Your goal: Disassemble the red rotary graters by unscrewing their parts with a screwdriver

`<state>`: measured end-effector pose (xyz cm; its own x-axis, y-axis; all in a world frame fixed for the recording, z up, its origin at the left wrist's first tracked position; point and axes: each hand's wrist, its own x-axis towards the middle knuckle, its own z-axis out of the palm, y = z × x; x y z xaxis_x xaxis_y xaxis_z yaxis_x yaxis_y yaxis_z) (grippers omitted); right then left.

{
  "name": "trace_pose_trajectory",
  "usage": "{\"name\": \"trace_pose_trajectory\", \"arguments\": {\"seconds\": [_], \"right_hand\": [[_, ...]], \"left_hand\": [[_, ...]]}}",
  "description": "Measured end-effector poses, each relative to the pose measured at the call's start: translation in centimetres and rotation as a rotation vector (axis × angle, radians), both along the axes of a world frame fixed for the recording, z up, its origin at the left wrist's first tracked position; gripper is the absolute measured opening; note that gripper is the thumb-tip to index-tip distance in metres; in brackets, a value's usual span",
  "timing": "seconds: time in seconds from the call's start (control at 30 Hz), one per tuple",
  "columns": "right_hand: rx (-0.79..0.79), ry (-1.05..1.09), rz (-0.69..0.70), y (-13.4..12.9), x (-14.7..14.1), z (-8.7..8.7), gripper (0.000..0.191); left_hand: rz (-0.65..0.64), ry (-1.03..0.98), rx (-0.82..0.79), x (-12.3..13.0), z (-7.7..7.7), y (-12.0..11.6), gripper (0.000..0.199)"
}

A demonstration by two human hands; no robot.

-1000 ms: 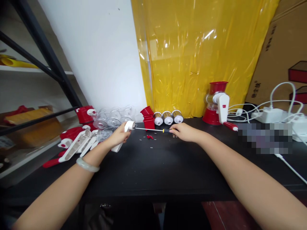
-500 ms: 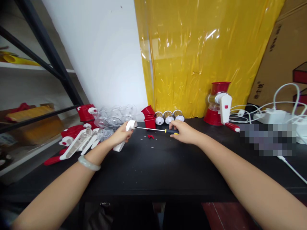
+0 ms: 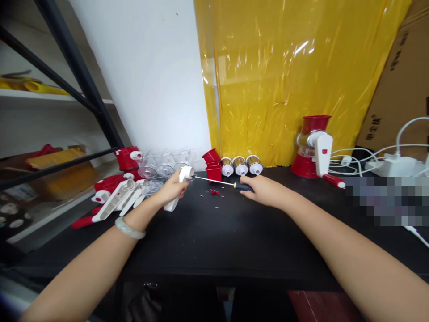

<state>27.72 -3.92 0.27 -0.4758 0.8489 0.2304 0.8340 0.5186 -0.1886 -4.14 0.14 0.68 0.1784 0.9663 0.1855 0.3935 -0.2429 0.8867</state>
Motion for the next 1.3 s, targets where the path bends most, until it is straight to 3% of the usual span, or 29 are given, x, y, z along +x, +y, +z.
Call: {"name": "trace_pose_trajectory", "arguments": {"seconds": [0.13, 0.23, 0.37, 0.5, 0.6, 0.73, 0.87, 1.03, 1.17, 1.3], "right_hand": [[0.284, -0.270, -0.159, -1.4, -0.9, 1.0, 0.019], [0.404, -0.249, -0.241, -2.2, -1.4, 1.6, 0.026], [0.250, 0.047, -0.201, -1.6, -1.1, 1.5, 0.038], [0.044, 0.220, -0.032, 0.5, 0.3, 0.6, 0.029], [0.106, 0.229, 0.041, 1.3, 0.9, -0.1, 0.025], [0.121, 0.163, 0.013, 0.8, 0.4, -0.6, 0.025], [0.148, -0.067, -0.051, -0.1, -0.5, -0.5, 0.025], [0.356, -0.279, -0.178, -1.3, -1.2, 0.2, 0.018], [0.432, -0.150, -0.232, -1.9, -1.4, 0.8, 0.024], [0.245, 0.091, -0.106, -0.7, -0.6, 0.5, 0.031]], "left_hand": [[-0.015, 0.006, -0.062, 0.2, -0.4, -0.1, 0.043], [-0.030, -0.047, -0.136, 0.5, -1.0, 0.1, 0.044], [-0.021, -0.236, -0.149, 0.5, -1.1, 0.4, 0.044], [-0.043, -0.231, -0.115, 0.2, -0.2, 0.3, 0.044], [-0.058, -0.175, -0.093, 0.1, 0.1, 0.1, 0.045], [-0.031, -0.135, -0.046, 0.0, 0.2, 0.1, 0.043], [-0.014, -0.077, -0.020, -0.2, 0.2, 0.1, 0.041], [-0.025, -0.093, -0.069, -0.2, 0.1, 0.2, 0.044], [-0.056, -0.231, -0.180, 0.0, -0.1, 0.2, 0.049], [-0.060, -0.300, -0.165, -0.1, 0.4, 0.0, 0.046]]}}
